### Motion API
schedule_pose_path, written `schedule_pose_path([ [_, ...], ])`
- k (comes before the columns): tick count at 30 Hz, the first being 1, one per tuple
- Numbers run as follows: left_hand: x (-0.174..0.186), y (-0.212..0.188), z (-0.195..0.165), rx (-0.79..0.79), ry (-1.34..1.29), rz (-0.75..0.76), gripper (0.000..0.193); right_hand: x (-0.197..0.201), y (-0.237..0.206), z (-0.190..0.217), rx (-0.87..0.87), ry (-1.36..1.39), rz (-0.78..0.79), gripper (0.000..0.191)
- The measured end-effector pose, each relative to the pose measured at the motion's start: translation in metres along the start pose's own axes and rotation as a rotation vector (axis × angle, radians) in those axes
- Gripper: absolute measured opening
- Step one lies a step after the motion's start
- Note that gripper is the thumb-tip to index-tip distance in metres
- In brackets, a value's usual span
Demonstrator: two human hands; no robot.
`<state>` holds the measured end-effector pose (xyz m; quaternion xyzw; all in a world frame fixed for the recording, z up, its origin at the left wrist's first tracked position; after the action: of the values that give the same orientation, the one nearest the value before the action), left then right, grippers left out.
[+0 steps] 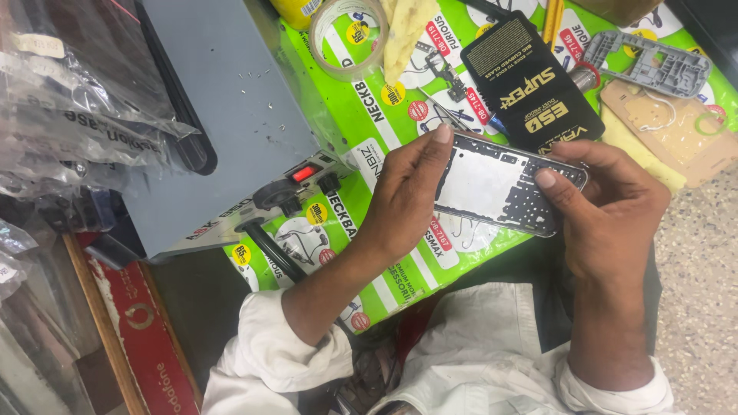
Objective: The person uses a metal prying tool and a yellow pencil to carefully separate the screen assembly from the phone's chassis. They work along the edges to release adhesive and then lift the screen to expose the internal components.
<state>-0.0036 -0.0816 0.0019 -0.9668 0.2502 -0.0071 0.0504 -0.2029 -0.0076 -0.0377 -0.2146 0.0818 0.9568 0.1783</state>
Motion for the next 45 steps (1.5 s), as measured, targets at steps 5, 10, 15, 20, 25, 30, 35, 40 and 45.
schedule_pose_path([
  [5,0.003,0.007,0.003,0.06,-0.076,-0.13,0.033,-0.003,-0.003,-0.002,0.033,-0.018,-0.034,0.025],
  [10,0.011,0.007,0.004,0.068,-0.298,-0.309,0.032,-0.029,-0.021,-0.022,-0.088,-0.089,-0.022,0.024],
  [15,0.019,0.001,-0.009,-0.009,-0.076,-0.413,0.039,-0.059,-0.04,-0.033,-0.049,0.055,0.163,0.02],
  [20,0.018,-0.003,-0.018,-0.075,-0.006,-0.349,0.037,-0.043,-0.031,-0.011,-0.027,0.007,0.24,0.02],
  [25,0.009,-0.006,-0.019,0.006,0.066,-0.264,0.04,-0.007,-0.009,0.034,0.099,-0.14,-0.063,0.013],
  [30,-0.002,-0.018,-0.026,-0.06,0.243,-0.203,0.041,-0.01,-0.014,0.041,0.056,-0.277,-0.017,0.017],
  [35,-0.005,-0.017,-0.017,-0.082,0.256,-0.235,0.043,-0.035,-0.031,-0.021,-0.291,-0.191,0.121,0.038],
  [40,-0.002,-0.01,-0.005,-0.143,0.243,-0.333,0.039,-0.052,-0.032,-0.051,-0.227,-0.066,-0.009,0.029],
  [45,0.005,-0.014,-0.007,-0.148,0.448,-0.381,0.029,-0.073,-0.017,-0.028,-0.033,-0.118,0.092,0.028],
])
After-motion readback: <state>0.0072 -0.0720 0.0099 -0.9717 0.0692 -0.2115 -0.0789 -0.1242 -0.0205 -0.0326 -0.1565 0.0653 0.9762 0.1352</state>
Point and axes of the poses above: each hand's wrist, its own y-axis towards the middle knuckle, its own x-axis out of the back of the hand, z = x × y, the point moved 5 cm from there along y, towards the middle knuckle, and after that the axes turned 13 degrees about y, right-handed, at the moved point
